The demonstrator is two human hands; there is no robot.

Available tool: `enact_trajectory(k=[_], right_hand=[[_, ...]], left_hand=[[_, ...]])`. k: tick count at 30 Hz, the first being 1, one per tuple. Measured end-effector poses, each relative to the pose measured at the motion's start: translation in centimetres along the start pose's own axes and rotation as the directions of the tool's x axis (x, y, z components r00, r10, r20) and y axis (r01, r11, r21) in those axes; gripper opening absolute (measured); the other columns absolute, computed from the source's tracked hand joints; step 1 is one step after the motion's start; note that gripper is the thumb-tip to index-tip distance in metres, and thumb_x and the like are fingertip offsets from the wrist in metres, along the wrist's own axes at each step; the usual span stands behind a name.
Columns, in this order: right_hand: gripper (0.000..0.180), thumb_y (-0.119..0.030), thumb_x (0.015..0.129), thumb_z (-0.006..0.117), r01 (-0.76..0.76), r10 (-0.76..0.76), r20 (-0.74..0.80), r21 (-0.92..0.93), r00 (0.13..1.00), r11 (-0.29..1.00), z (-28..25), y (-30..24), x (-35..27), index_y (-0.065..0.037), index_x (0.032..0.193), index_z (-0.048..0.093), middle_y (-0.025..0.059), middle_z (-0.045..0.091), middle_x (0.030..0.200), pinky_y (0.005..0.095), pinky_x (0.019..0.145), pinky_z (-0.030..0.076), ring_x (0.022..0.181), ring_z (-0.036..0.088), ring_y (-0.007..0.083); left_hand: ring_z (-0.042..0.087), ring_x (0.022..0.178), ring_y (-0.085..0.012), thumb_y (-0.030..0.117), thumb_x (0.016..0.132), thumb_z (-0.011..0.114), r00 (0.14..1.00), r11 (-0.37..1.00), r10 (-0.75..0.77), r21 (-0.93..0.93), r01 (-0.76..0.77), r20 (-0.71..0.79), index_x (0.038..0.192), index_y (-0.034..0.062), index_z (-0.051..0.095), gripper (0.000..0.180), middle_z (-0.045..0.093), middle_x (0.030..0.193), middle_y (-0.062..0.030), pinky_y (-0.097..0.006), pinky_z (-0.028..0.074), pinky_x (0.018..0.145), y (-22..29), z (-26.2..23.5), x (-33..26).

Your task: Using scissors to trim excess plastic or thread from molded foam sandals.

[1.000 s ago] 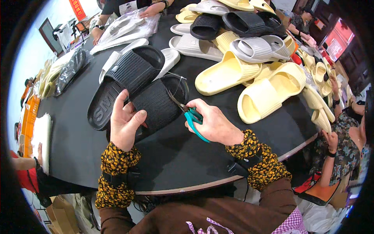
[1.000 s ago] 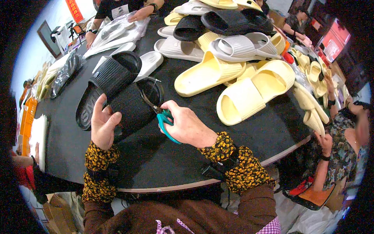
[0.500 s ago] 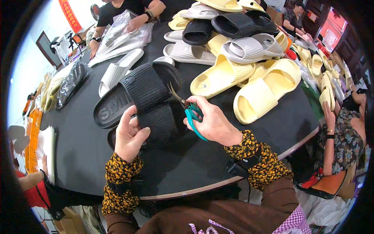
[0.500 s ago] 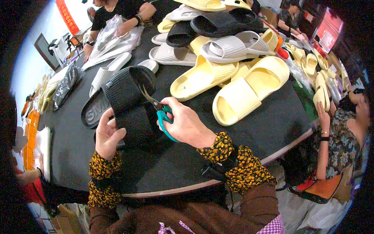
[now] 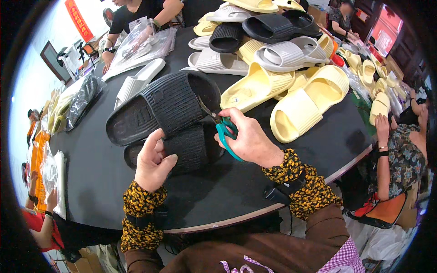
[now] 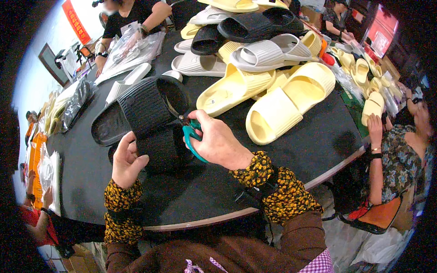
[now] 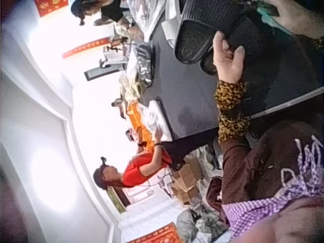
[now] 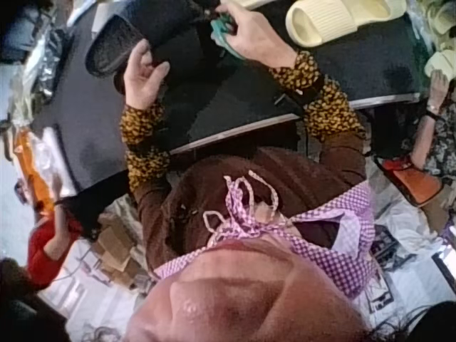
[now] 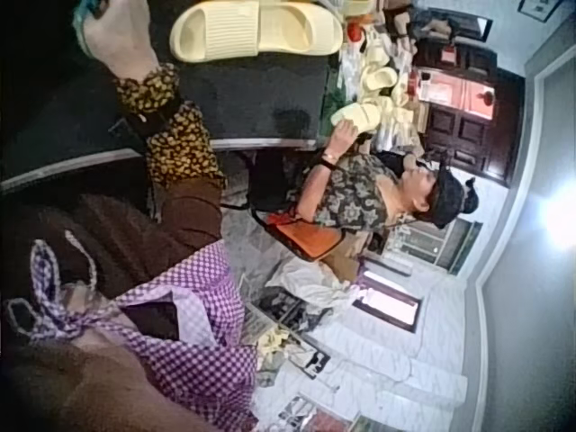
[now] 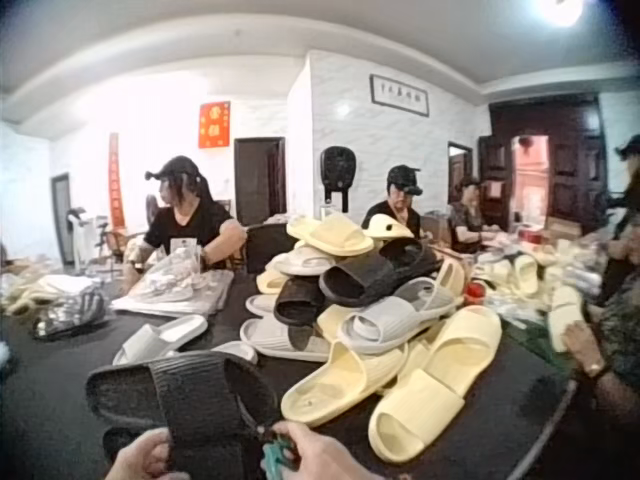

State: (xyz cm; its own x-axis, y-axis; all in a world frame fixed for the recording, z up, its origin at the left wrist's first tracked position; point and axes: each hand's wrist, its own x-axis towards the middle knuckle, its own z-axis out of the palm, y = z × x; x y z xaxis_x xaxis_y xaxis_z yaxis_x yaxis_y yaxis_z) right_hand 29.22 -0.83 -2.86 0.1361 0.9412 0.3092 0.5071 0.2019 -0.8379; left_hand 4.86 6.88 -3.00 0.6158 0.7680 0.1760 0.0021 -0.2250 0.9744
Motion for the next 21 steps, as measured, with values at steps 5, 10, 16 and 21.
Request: enact_trajectory(k=[5,10,16,21], right_hand=[[0.041,-0.011,0.075,0.071,0.036,-0.036,-0.041,0.003,0.999,0.999,-0.05,-0.16,0.07,0.002,0.108,0.049,0.0107,0.061,0.072,0.0289,0.063,0.049,0.065,0.061,0.0152],[0.038,-0.008,0.076,0.069,0.051,-0.049,-0.054,0.025,0.997,0.998,-0.14,-0.12,0.04,0.001,0.107,0.050,0.0099,0.061,0.073,0.0277,0.062,0.048,0.065,0.060,0.0129],[0.039,-0.011,0.077,0.068,0.047,-0.038,-0.063,0.150,0.997,0.987,0.01,-0.10,0.03,0.000,0.109,0.048,0.0152,0.062,0.073,0.0330,0.062,0.050,0.067,0.065,0.0225],[0.041,-0.010,0.077,0.068,0.102,-0.094,-0.107,0.070,0.990,0.992,-0.17,-0.52,0.11,0.001,0.111,0.048,0.0138,0.063,0.074,0.0315,0.061,0.050,0.067,0.065,0.0200]], left_hand=[[0.053,0.099,-0.0110,-0.017,0.076,0.052,0.999,0.999,0.041,0.017,-0.042,0.016,0.134,-0.0014,0.031,0.063,0.052,0.108,-0.0067,-0.021,0.044,0.079,0.22,0.25,-0.27],[0.051,0.111,-0.0164,-0.018,0.077,0.049,0.995,0.995,0.083,-0.055,-0.080,0.052,0.134,-0.0018,0.030,0.062,0.050,0.122,-0.0111,-0.026,0.042,0.090,0.69,0.79,0.05],[0.050,0.115,-0.0177,-0.017,0.077,0.048,0.989,0.993,0.119,-0.026,-0.118,0.083,0.133,-0.0027,0.033,0.060,0.049,0.126,-0.0115,-0.027,0.040,0.093,0.62,0.62,-0.07],[0.049,0.112,-0.0141,-0.016,0.077,0.051,0.992,0.989,0.116,0.091,-0.120,0.053,0.129,-0.0034,0.039,0.055,0.050,0.122,-0.0088,-0.023,0.038,0.090,-0.08,0.19,-0.42]])
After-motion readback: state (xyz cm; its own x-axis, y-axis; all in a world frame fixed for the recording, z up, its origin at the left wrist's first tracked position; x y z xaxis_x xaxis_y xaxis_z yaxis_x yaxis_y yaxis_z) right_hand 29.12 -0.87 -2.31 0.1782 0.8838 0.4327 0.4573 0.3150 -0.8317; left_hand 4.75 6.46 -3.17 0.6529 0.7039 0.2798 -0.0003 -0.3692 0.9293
